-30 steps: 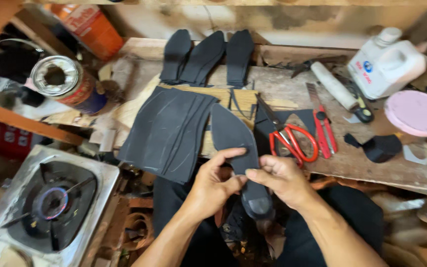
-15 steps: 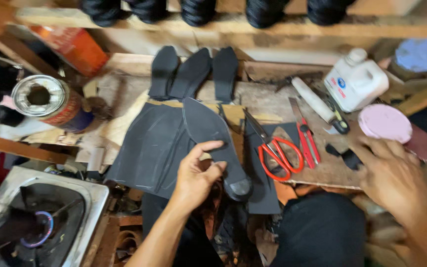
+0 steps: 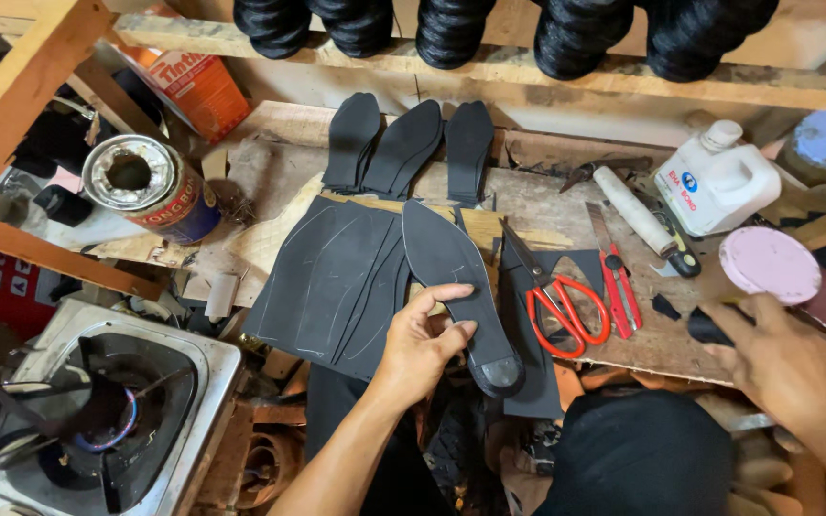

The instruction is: The person uses red-handled scissors to cut black rubber insoles along white chalk outlines on a wooden workbench. They periodically pick up finished black shoes from a shelf to compare the cut insoles, then return the shoes and continue cutting additional insoles.

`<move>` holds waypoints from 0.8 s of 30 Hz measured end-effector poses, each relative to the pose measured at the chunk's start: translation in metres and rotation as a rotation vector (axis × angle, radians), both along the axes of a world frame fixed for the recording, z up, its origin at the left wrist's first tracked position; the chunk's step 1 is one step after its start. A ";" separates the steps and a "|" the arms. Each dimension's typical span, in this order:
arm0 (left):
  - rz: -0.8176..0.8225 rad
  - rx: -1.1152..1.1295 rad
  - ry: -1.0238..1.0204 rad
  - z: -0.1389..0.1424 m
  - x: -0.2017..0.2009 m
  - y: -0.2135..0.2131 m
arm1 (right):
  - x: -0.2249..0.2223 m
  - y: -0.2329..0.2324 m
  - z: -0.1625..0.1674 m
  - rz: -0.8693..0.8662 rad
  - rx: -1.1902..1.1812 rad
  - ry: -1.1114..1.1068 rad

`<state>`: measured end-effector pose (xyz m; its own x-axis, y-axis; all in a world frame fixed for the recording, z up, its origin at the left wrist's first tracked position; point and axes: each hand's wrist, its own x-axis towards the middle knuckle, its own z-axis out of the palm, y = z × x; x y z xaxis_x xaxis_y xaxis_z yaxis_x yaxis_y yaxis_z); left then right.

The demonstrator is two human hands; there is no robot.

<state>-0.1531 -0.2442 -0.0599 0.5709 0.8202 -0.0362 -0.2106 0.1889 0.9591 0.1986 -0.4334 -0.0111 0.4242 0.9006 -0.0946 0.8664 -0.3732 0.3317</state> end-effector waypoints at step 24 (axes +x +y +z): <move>-0.138 0.059 0.032 0.015 0.033 -0.002 | -0.127 0.057 0.034 0.619 0.424 1.122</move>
